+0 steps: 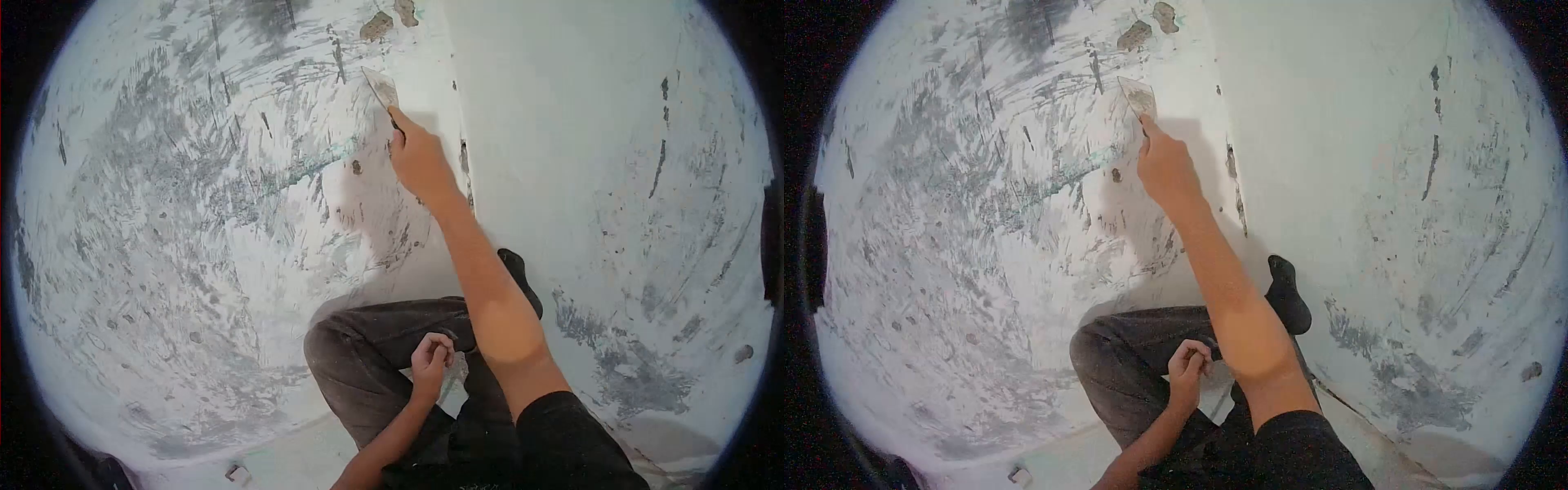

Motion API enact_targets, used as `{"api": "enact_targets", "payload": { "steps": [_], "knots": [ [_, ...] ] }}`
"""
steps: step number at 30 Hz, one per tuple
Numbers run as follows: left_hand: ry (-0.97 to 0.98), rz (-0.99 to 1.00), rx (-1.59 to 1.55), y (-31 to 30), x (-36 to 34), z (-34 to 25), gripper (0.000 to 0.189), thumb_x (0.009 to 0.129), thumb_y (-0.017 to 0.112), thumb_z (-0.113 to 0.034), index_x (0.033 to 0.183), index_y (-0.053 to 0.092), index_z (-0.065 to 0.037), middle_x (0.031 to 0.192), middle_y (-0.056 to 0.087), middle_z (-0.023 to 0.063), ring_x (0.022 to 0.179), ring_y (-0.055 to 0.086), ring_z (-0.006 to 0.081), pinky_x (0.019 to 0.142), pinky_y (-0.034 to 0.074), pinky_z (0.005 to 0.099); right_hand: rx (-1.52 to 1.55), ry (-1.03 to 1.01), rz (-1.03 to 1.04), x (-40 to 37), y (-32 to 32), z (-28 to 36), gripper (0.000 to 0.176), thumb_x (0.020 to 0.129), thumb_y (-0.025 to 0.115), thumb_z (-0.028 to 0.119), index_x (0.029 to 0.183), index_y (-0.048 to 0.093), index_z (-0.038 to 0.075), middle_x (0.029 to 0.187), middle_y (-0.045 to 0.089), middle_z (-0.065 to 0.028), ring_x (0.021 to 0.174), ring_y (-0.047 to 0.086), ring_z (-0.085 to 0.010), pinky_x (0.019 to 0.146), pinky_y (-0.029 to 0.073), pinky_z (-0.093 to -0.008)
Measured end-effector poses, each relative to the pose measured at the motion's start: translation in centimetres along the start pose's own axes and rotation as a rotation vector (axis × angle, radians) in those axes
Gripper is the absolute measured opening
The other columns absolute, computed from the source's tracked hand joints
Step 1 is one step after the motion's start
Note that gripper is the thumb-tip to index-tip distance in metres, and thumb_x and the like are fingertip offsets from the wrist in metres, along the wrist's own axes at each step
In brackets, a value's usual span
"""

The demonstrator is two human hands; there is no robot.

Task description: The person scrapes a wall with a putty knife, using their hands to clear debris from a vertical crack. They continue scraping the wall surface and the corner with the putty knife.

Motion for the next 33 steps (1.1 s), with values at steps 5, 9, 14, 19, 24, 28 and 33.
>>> {"api": "enact_targets", "payload": {
  "steps": [5,9,14,19,24,28,33],
  "knots": [
    [-0.006,-0.026,-0.035,0.0,-0.6,0.4,0.011,0.096,0.045,-0.003,0.091,0.054,-0.005,0.078,0.051,0.0004,0.065,0.046,0.0079,0.060,0.039,0.0242,0.050,-0.011,0.088,-1.7,-0.9,0.2,0.039,0.096,0.044,0.014,0.133,0.052,0.008,0.089,0.065,-0.0260,0.079,0.063,-0.0413,0.075,0.048,-0.0463],
    [-0.004,-0.003,-0.005,0.1,-0.3,0.1,0.010,0.096,0.046,-0.004,0.090,0.054,-0.005,0.078,0.051,0.0004,0.066,0.047,0.0077,0.061,0.039,0.0244,0.026,0.048,0.112,-1.4,-0.9,0.4,0.039,0.096,0.044,0.014,0.133,0.053,0.008,0.089,0.065,-0.0258,0.078,0.064,-0.0394,0.074,0.048,-0.0449],
    [-0.019,-0.013,-0.021,-0.1,-0.3,-0.2,0.009,0.096,0.047,-0.004,0.091,0.054,-0.005,0.080,0.052,0.0005,0.066,0.046,0.0078,0.060,0.038,0.0243,-0.013,0.078,0.100,-1.5,-1.5,-0.3,0.038,0.096,0.044,0.015,0.133,0.053,0.012,0.094,0.066,-0.0247,0.076,0.065,-0.0351,0.074,0.048,-0.0416],
    [-0.011,0.003,-0.026,0.0,-0.3,-0.1,0.010,0.097,0.046,-0.004,0.091,0.054,-0.004,0.080,0.052,0.0008,0.065,0.046,0.0077,0.060,0.038,0.0241,-0.027,0.026,0.092,-1.5,-1.7,0.0,0.039,0.097,0.043,0.016,0.134,0.053,0.012,0.091,0.066,-0.0221,0.073,0.063,-0.0333,0.074,0.048,-0.0415],
    [-0.029,-0.007,-0.025,-0.1,-0.3,0.0,0.010,0.098,0.046,-0.005,0.091,0.054,-0.005,0.081,0.051,0.0009,0.065,0.045,0.0078,0.059,0.038,0.0245,-0.044,0.009,0.129,-0.5,-2.0,-0.3,0.038,0.095,0.044,0.015,0.131,0.055,0.011,0.083,0.065,-0.0198,0.069,0.062,-0.0306,0.072,0.048,-0.0414],
    [-0.018,0.002,0.004,0.4,-0.6,0.0,0.010,0.095,0.044,-0.003,0.090,0.052,-0.005,0.078,0.050,0.0024,0.065,0.046,0.0097,0.059,0.039,0.0263,-0.033,-0.102,0.020,-0.8,-1.9,-1.4,0.038,0.095,0.045,0.014,0.131,0.057,0.012,0.078,0.064,-0.0197,0.063,0.059,-0.0286,0.066,0.047,-0.0402],
    [0.021,0.006,0.040,0.3,-0.2,0.2,0.010,0.095,0.045,-0.003,0.089,0.052,-0.005,0.078,0.050,0.0020,0.065,0.046,0.0094,0.060,0.040,0.0257,-0.034,-0.076,0.014,-0.3,-1.7,-2.2,0.039,0.094,0.046,0.012,0.132,0.056,0.017,0.077,0.063,-0.0221,0.059,0.057,-0.0300,0.062,0.046,-0.0388]
  ]
}}
Point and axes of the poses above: each hand's wrist, its own x-axis towards the middle knuckle, its own y-axis out of the palm, z = x × y, the point moved 3 cm from there along x, towards the middle knuckle
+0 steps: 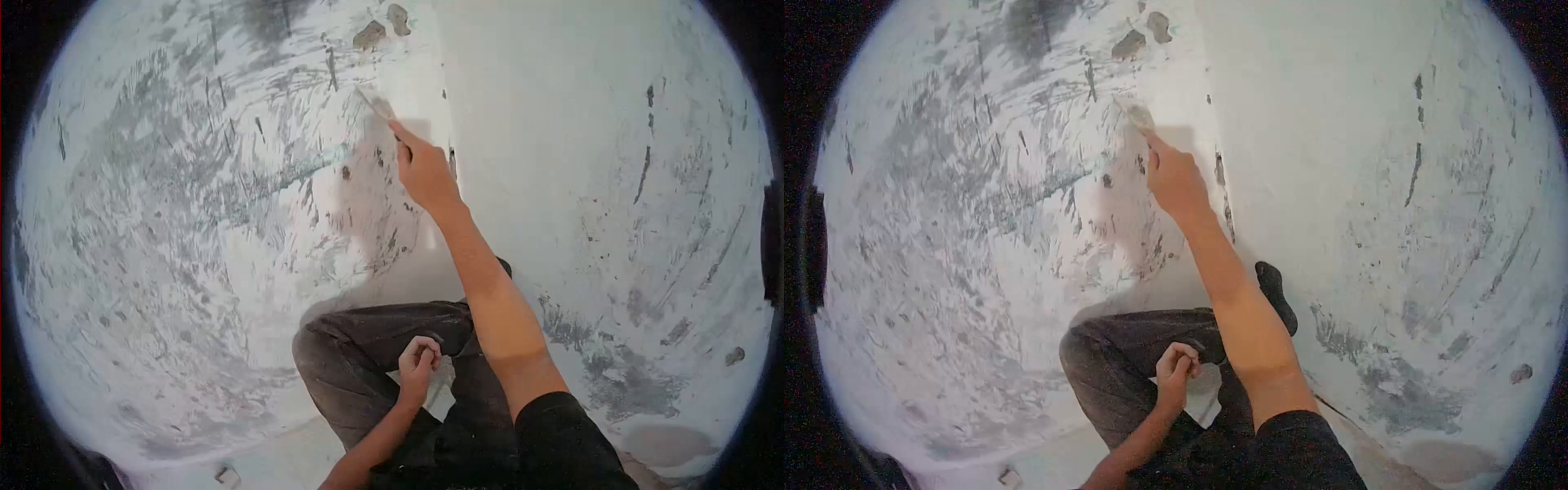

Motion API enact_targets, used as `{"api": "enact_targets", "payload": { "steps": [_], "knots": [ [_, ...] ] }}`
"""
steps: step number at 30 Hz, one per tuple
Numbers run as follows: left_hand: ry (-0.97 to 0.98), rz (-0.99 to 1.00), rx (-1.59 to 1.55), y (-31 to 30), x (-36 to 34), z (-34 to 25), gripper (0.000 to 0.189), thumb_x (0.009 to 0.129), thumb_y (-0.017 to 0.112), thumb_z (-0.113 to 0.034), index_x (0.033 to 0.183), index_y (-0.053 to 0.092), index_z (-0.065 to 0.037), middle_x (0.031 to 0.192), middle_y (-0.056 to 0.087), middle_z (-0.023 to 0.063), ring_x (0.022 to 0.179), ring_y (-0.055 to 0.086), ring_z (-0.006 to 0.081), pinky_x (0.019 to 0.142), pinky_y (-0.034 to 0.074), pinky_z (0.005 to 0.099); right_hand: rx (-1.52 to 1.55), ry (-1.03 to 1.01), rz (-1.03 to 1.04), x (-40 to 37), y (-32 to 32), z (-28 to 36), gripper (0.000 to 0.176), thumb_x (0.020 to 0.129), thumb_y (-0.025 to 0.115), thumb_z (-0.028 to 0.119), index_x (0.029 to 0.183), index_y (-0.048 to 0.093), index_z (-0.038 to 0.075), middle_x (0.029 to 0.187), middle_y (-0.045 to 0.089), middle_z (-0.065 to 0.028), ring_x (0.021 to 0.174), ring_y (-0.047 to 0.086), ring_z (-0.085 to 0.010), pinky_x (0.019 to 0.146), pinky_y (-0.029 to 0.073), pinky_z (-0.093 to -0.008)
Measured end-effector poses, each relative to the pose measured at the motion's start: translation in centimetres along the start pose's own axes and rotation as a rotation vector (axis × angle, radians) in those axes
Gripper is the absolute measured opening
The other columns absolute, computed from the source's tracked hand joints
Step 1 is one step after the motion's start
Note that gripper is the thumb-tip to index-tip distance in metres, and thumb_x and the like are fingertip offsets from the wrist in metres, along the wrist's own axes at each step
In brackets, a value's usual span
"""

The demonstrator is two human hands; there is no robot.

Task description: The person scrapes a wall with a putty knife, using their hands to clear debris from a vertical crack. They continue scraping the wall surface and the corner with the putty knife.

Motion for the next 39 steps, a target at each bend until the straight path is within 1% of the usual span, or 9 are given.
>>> {"api": "enact_targets", "payload": {
  "steps": [2,5,12,24,27,29,33,35,39],
  "knots": [
    [0.000,0.013,-0.002,-0.2,0.2,0.2,0.010,0.095,0.045,-0.003,0.089,0.052,-0.005,0.078,0.050,0.0019,0.065,0.046,0.0092,0.060,0.040,0.0255,0.017,-0.042,-0.042,0.0,1.0,-0.9,0.039,0.095,0.046,0.012,0.133,0.055,0.016,0.073,0.061,-0.0239,0.059,0.059,-0.0328,0.062,0.047,-0.0423],
    [0.012,0.008,-0.006,-0.4,0.1,0.4,0.010,0.095,0.045,-0.002,0.089,0.053,-0.005,0.078,0.050,0.0017,0.064,0.046,0.0090,0.059,0.040,0.0253,-0.062,0.013,-0.018,-0.6,0.3,0.2,0.039,0.095,0.047,0.012,0.133,0.054,0.014,0.069,0.060,-0.0241,0.058,0.059,-0.0366,0.060,0.047,-0.0447],
    [-0.007,-0.004,-0.046,-0.2,-0.2,-0.3,0.011,0.095,0.044,-0.002,0.090,0.053,-0.004,0.077,0.051,0.0015,0.065,0.046,0.0087,0.059,0.039,0.0249,-0.014,0.005,-0.036,-1.9,1.3,1.3,0.038,0.095,0.048,0.012,0.133,0.054,0.012,0.065,0.058,-0.0249,0.056,0.056,-0.0397,0.058,0.045,-0.0462],
    [-0.010,0.008,-0.009,-0.2,-0.1,-0.1,0.011,0.096,0.044,-0.003,0.090,0.053,-0.004,0.077,0.050,0.0016,0.064,0.046,0.0094,0.059,0.039,0.0263,-0.105,0.045,0.042,-0.1,0.7,1.7,0.038,0.094,0.047,0.012,0.132,0.054,0.010,0.076,0.063,-0.0264,0.066,0.062,-0.0421,0.065,0.049,-0.0482],
    [0.000,0.005,0.004,-0.3,-0.1,-0.1,0.011,0.096,0.044,-0.003,0.090,0.053,-0.005,0.077,0.051,0.0019,0.064,0.046,0.0096,0.059,0.039,0.0262,-0.083,-0.093,-0.069,0.3,0.6,2.0,0.039,0.095,0.046,0.013,0.133,0.053,0.010,0.077,0.064,-0.0262,0.069,0.063,-0.0420,0.066,0.049,-0.0489],
    [-0.009,-0.004,-0.005,-0.4,0.1,0.4,0.012,0.096,0.043,-0.002,0.090,0.053,-0.005,0.078,0.051,0.0021,0.064,0.046,0.0098,0.059,0.039,0.0262,-0.107,0.041,0.042,0.3,0.3,2.4,0.039,0.095,0.047,0.014,0.133,0.053,0.012,0.079,0.064,-0.0260,0.073,0.064,-0.0416,0.068,0.050,-0.0484],
    [0.000,0.004,-0.046,-0.2,0.0,0.2,0.011,0.096,0.045,-0.003,0.090,0.054,-0.005,0.078,0.052,0.0018,0.065,0.047,0.0088,0.059,0.039,0.0246,-0.106,0.064,0.009,2.1,0.5,2.0,0.039,0.095,0.047,0.014,0.133,0.054,0.014,0.083,0.065,-0.0256,0.076,0.064,-0.0414,0.070,0.051,-0.0478],
    [-0.006,-0.005,-0.073,-0.4,-0.1,0.3,0.010,0.096,0.047,-0.005,0.090,0.055,-0.004,0.079,0.053,0.0013,0.065,0.047,0.0074,0.059,0.039,0.0234,-0.133,-0.025,-0.078,2.3,1.4,1.5,0.038,0.095,0.046,0.014,0.132,0.054,0.015,0.086,0.066,-0.0254,0.078,0.064,-0.0416,0.072,0.051,-0.0472],
    [-0.002,-0.003,-0.053,-0.4,0.0,0.4,0.011,0.096,0.046,-0.004,0.090,0.055,-0.004,0.079,0.053,0.0013,0.065,0.047,0.0074,0.060,0.038,0.0233,-0.070,-0.003,-0.035,2.1,1.0,2.0,0.038,0.096,0.046,0.015,0.133,0.053,0.014,0.090,0.066,-0.0254,0.081,0.064,-0.0416,0.074,0.051,-0.0472]
  ]
}}
Point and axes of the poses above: each hand's wrist, its own x-axis towards the middle knuckle, its own y-axis out of the palm, z = x × y, the point moved 3 cm from there along x, towards the middle knuckle
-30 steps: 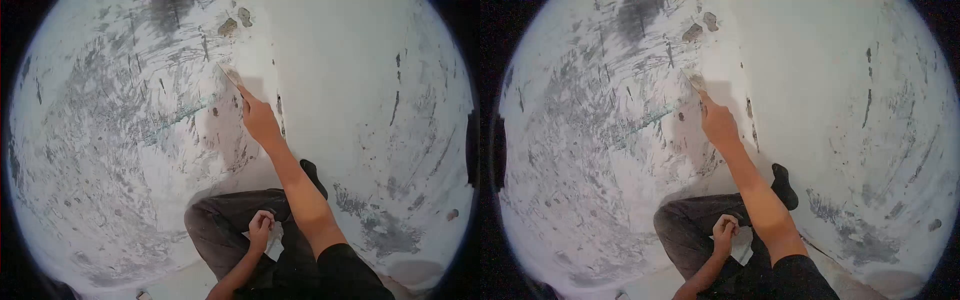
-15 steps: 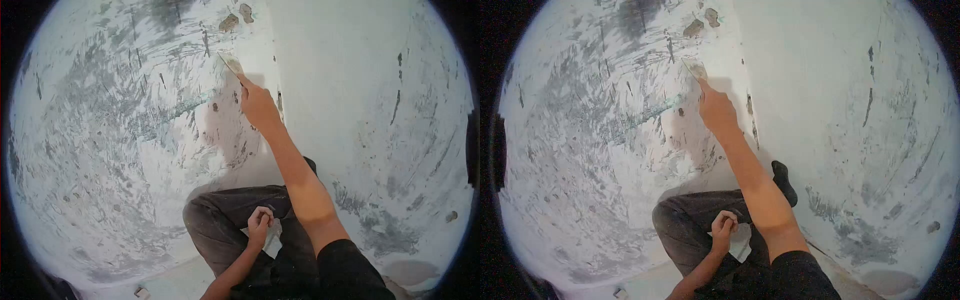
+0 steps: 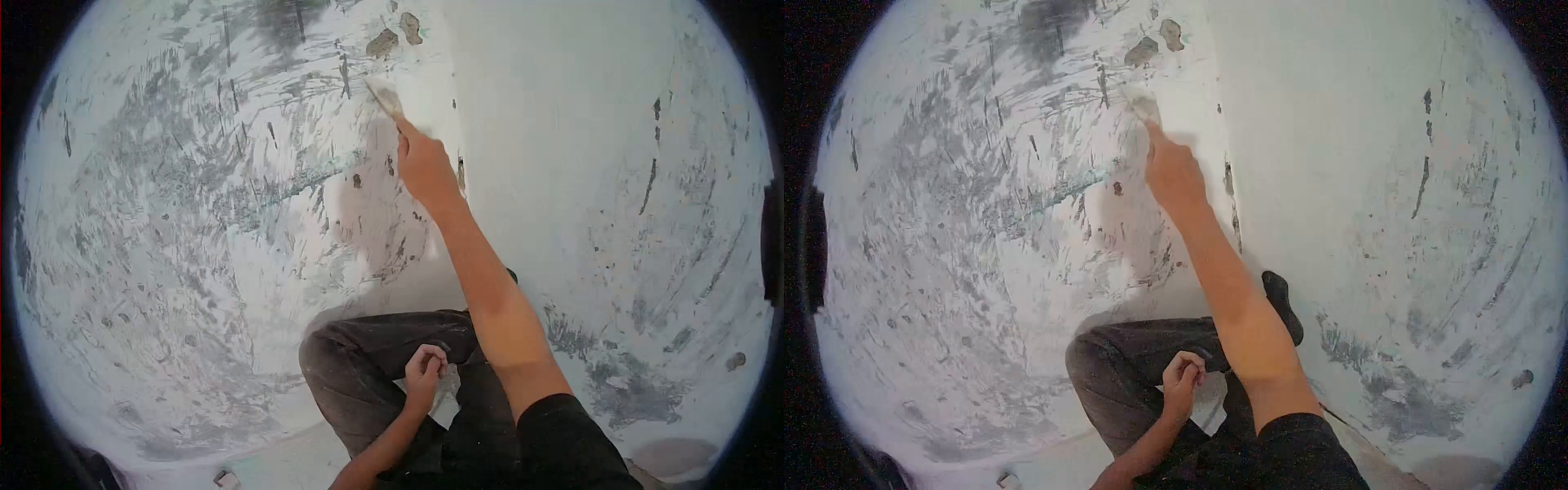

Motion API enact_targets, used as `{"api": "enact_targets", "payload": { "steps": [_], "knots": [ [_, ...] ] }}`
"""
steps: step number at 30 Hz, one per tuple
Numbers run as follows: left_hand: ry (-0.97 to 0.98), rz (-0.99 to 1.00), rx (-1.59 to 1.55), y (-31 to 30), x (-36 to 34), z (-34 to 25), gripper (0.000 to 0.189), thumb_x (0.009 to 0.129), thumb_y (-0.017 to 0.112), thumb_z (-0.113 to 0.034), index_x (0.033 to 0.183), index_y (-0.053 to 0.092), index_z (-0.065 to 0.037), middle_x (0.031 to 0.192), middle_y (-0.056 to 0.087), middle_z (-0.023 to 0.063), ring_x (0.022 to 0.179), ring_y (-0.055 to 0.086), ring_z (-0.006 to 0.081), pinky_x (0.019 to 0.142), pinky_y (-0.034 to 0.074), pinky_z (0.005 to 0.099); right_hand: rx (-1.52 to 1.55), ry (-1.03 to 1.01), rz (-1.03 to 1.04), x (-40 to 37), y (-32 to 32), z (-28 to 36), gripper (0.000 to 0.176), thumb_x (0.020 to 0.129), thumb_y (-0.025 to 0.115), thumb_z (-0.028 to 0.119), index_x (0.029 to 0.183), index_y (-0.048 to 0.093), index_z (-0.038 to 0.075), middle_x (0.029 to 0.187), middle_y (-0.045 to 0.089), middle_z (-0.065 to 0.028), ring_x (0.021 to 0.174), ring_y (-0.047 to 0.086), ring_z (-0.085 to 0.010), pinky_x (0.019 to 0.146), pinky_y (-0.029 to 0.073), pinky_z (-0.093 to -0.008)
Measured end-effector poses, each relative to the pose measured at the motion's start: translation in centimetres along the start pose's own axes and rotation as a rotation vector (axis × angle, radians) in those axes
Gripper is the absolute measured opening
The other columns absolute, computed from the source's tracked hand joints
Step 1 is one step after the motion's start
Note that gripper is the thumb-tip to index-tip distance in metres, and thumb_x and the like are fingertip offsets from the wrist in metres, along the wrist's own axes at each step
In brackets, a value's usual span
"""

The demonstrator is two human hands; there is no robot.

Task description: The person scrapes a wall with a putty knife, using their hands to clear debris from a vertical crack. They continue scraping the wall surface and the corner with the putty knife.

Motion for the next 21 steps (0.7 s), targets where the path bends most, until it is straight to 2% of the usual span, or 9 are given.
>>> {"api": "enact_targets", "payload": {
  "steps": [9,11,18,20,21],
  "knots": [
    [0.005,0.009,0.026,0.3,-0.2,-0.5,0.011,0.095,0.043,-0.002,0.091,0.053,-0.004,0.079,0.052,0.0031,0.064,0.047,0.0096,0.059,0.040,0.0258,-0.011,0.087,0.100,0.8,-0.9,0.7,0.039,0.096,0.044,0.015,0.134,0.052,0.014,0.096,0.065,-0.0262,0.087,0.064,-0.0419,0.078,0.050,-0.0481],
    [0.006,0.020,0.032,0.1,-0.1,-0.7,0.011,0.095,0.043,-0.002,0.091,0.053,-0.004,0.079,0.052,0.0030,0.064,0.047,0.0096,0.059,0.040,0.0257,0.040,0.053,0.030,1.7,-0.7,0.4,0.038,0.096,0.044,0.015,0.133,0.053,0.013,0.093,0.066,-0.0262,0.088,0.064,-0.0421,0.078,0.049,-0.0489],
    [0.014,0.014,0.036,0.1,0.1,0.0,0.010,0.095,0.044,-0.003,0.091,0.053,-0.004,0.079,0.052,0.0029,0.065,0.047,0.0095,0.061,0.040,0.0256,0.008,0.054,0.033,1.6,-0.6,-0.3,0.037,0.095,0.046,0.014,0.131,0.055,0.012,0.088,0.066,-0.0267,0.084,0.064,-0.0423,0.076,0.050,-0.0478],
    [0.021,0.015,0.065,-0.1,-0.2,-0.2,0.010,0.096,0.044,-0.003,0.091,0.053,-0.004,0.080,0.052,0.0030,0.065,0.048,0.0095,0.061,0.040,0.0257,0.010,-0.007,-0.055,3.3,-0.6,-0.6,0.037,0.094,0.047,0.013,0.131,0.055,0.012,0.089,0.065,-0.0271,0.084,0.064,-0.0430,0.076,0.050,-0.0477],
    [0.022,0.023,0.029,-0.1,-0.1,-0.1,0.010,0.096,0.045,-0.003,0.091,0.054,-0.004,0.080,0.053,0.0023,0.066,0.048,0.0086,0.061,0.040,0.0246,0.033,0.016,-0.045,3.3,-1.0,-0.2,0.038,0.094,0.048,0.014,0.131,0.054,0.012,0.091,0.066,-0.0270,0.087,0.064,-0.0427,0.080,0.050,-0.0473]
  ]
}}
Point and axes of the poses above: each hand's wrist, its own x-axis towards the middle knuckle, its own y-axis out of the palm, z = x × y, the point moved 3 cm from there along x, towards the middle knuckle
